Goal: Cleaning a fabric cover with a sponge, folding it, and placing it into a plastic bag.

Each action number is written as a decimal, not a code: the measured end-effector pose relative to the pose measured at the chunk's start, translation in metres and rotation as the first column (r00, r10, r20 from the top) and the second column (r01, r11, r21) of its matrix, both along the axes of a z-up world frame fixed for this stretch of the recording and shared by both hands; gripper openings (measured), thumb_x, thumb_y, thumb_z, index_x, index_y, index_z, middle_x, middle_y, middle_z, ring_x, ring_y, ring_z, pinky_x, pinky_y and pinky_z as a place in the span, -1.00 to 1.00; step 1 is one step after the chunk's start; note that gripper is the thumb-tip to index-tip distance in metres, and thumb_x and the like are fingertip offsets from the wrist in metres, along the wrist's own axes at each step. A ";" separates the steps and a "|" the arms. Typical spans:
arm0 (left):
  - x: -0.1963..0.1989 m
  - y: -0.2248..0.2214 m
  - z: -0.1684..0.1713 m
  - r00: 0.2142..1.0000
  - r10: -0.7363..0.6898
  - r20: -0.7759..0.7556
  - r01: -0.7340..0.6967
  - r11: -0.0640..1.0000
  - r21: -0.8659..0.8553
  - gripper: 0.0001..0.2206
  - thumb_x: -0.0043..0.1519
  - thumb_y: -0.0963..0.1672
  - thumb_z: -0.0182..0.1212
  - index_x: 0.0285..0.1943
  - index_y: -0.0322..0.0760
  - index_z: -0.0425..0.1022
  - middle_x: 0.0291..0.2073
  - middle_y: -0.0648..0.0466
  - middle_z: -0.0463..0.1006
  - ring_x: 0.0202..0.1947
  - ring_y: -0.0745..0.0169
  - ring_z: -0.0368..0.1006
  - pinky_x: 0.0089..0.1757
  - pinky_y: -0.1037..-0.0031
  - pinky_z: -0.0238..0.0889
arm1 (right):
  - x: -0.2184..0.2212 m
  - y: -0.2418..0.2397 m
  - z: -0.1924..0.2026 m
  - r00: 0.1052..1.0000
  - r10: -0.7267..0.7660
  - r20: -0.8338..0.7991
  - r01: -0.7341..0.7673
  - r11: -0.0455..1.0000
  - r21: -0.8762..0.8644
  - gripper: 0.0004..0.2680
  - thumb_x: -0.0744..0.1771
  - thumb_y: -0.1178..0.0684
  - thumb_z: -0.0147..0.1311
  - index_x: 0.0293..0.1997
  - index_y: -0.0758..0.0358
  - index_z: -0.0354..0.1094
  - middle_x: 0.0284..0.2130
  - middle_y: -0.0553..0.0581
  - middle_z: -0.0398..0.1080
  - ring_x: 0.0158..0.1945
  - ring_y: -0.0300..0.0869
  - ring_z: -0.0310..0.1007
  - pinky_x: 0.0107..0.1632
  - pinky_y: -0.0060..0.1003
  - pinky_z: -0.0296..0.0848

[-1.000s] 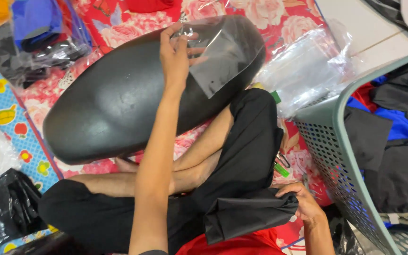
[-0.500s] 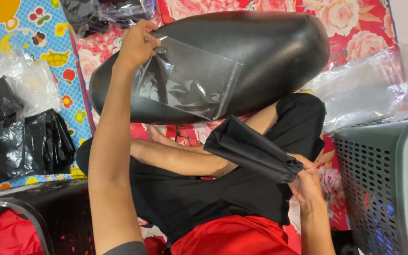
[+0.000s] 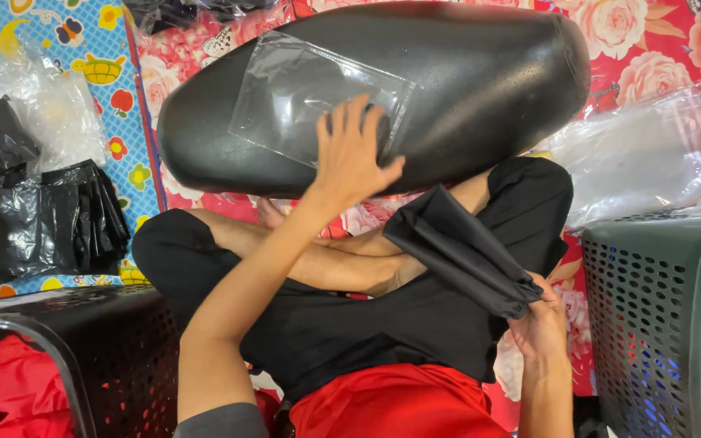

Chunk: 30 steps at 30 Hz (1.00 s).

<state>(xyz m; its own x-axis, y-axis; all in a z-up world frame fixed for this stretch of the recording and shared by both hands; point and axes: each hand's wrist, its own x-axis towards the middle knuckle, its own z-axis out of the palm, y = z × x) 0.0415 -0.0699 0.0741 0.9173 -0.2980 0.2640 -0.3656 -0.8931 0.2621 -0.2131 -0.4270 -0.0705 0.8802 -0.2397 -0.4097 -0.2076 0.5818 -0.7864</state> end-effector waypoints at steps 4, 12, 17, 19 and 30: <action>-0.044 -0.019 -0.014 0.947 -0.023 -0.321 0.086 0.979 0.183 -0.02 0.05 0.12 0.45 0.57 -0.40 0.03 0.54 -0.34 -0.11 0.51 -0.54 -0.21 0.30 -0.44 -0.32 | -0.012 -0.036 -0.020 1.000 -0.024 0.008 0.024 0.999 -0.046 -0.86 0.41 0.26 -0.04 0.02 0.37 0.44 -0.14 0.37 0.50 -0.04 0.13 0.60 0.02 0.08 0.62; -0.029 -0.004 -0.069 0.894 0.094 0.439 -0.134 0.989 0.062 -0.67 0.23 -0.14 0.11 0.19 -0.17 0.50 -0.07 0.08 0.52 0.02 0.04 0.55 0.01 0.19 0.50 | -0.004 -0.030 -0.022 0.999 -0.020 0.046 0.020 1.000 0.002 -0.85 0.42 0.24 -0.05 0.04 0.33 0.45 -0.13 0.38 0.50 -0.03 0.08 0.60 0.05 0.01 0.62; -0.014 -0.008 -0.054 0.905 0.218 0.366 -0.231 0.973 -0.008 -0.88 0.21 -0.07 0.23 -0.10 0.06 0.54 -0.36 0.28 0.46 -0.24 0.27 0.52 -0.33 0.49 0.52 | 0.006 -0.020 -0.021 0.998 0.034 0.046 -0.034 0.999 0.004 -0.85 0.42 0.25 -0.06 0.02 0.34 0.45 -0.15 0.37 0.51 -0.04 0.03 0.60 0.03 -0.02 0.61; -0.011 -0.004 -0.040 0.911 0.276 0.307 -0.262 0.961 -0.085 -0.94 0.19 -0.07 0.27 -0.20 0.10 0.51 -0.47 0.33 0.44 -0.38 0.31 0.53 -0.41 0.47 0.50 | 0.009 -0.015 -0.014 0.998 0.038 0.055 -0.038 0.999 -0.001 -0.85 0.42 0.26 -0.07 0.00 0.34 0.46 -0.17 0.37 0.51 -0.05 0.02 0.60 0.03 -0.03 0.61; -0.015 0.036 -0.007 0.886 0.218 -0.408 -0.415 0.767 -0.490 -0.79 0.12 -0.15 0.35 -0.11 0.11 0.72 -0.40 0.10 0.65 -0.30 0.12 0.66 -0.20 0.39 0.53 | 0.060 0.040 0.048 0.995 0.082 0.055 -0.077 0.994 -0.083 -0.86 0.40 0.34 -0.05 -0.05 0.39 0.48 -0.18 0.31 0.52 -0.09 -0.02 0.59 0.03 -0.06 0.63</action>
<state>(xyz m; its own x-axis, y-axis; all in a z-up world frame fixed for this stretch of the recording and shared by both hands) 0.0263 -0.0342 0.0670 0.9910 0.1312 -0.0253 0.1004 -0.6063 0.7889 -0.1533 -0.3869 -0.0226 0.9195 -0.1984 -0.3394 -0.2030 0.4995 -0.8422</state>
